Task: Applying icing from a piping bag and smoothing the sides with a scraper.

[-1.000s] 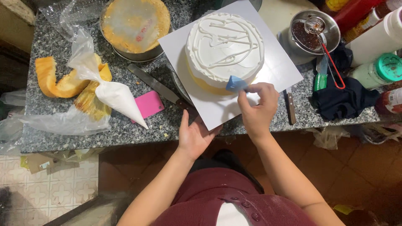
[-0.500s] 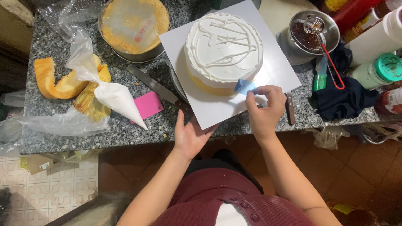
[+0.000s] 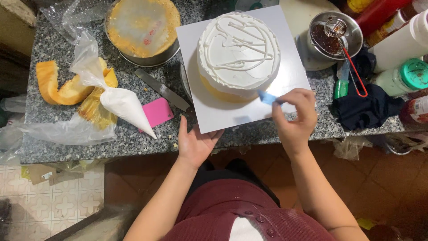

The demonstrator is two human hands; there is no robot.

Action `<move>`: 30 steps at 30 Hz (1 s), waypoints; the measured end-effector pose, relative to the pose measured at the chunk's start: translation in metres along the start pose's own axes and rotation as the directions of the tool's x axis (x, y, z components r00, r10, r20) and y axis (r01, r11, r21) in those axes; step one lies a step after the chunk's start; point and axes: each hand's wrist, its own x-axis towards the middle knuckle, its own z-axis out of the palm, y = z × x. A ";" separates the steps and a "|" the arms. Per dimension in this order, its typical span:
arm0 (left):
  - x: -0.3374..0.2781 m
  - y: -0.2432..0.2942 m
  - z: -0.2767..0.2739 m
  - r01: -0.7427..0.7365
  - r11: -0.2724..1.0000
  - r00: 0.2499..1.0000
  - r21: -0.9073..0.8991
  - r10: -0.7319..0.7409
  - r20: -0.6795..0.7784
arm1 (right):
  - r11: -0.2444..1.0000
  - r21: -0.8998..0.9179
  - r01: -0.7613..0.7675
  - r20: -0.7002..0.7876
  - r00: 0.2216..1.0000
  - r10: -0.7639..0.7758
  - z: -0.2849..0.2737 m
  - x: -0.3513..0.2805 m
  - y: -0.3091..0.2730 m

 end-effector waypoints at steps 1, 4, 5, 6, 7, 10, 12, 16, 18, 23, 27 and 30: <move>0.000 0.000 0.000 -0.001 1.000 1.000 -0.002 0.001 0.000 | 1.000 0.001 0.000 0.002 1.000 0.000 0.000 0.003 -0.005; 0.002 0.000 0.000 0.000 1.000 1.000 -0.002 0.001 0.008 | 0.985 -0.050 0.164 0.113 0.981 -0.158 0.002 0.011 -0.017; 0.003 0.001 -0.001 0.004 1.000 1.000 -0.017 -0.004 0.004 | 0.980 -0.075 0.183 0.150 0.974 -0.170 0.004 0.013 -0.018; 0.004 0.001 -0.002 0.008 0.999 1.000 -0.033 -0.008 -0.001 | 0.974 -0.099 0.202 0.186 0.966 -0.181 0.005 0.014 -0.019; 0.005 0.001 -0.002 0.007 0.999 1.000 -0.036 -0.007 0.001 | 0.974 -0.099 0.204 0.188 0.965 -0.183 0.007 0.016 -0.019; 0.005 0.002 -0.003 0.002 0.999 1.000 -0.032 -0.002 -0.001 | 0.971 -0.130 0.203 0.227 0.959 -0.170 0.013 0.020 -0.020; 0.005 0.001 -0.003 0.002 1.000 1.000 -0.013 -0.002 0.011 | 0.972 -0.122 0.199 0.242 0.956 -0.165 0.016 0.021 -0.019; -0.001 -0.001 0.006 0.001 1.000 0.999 -0.019 0.000 0.037 | 0.971 -0.117 0.210 0.262 0.949 -0.173 0.021 0.029 -0.020; -0.002 -0.001 0.006 0.018 1.000 0.999 -0.022 -0.018 0.038 | 0.966 -0.130 0.223 0.283 0.942 -0.180 0.022 0.031 -0.020; 0.000 -0.002 0.002 0.021 1.000 0.999 -0.010 -0.020 0.046 | 0.972 -0.115 0.207 0.281 0.945 -0.168 0.021 0.037 -0.009; 0.001 -0.001 0.002 0.020 1.000 0.999 -0.013 -0.019 0.046 | 0.969 -0.098 0.226 0.221 0.954 -0.201 0.006 0.048 -0.026; 0.001 -0.001 0.000 0.023 1.000 0.998 0.001 -0.023 0.056 | 0.942 -0.199 0.268 0.202 0.952 -0.228 -0.019 0.040 -0.037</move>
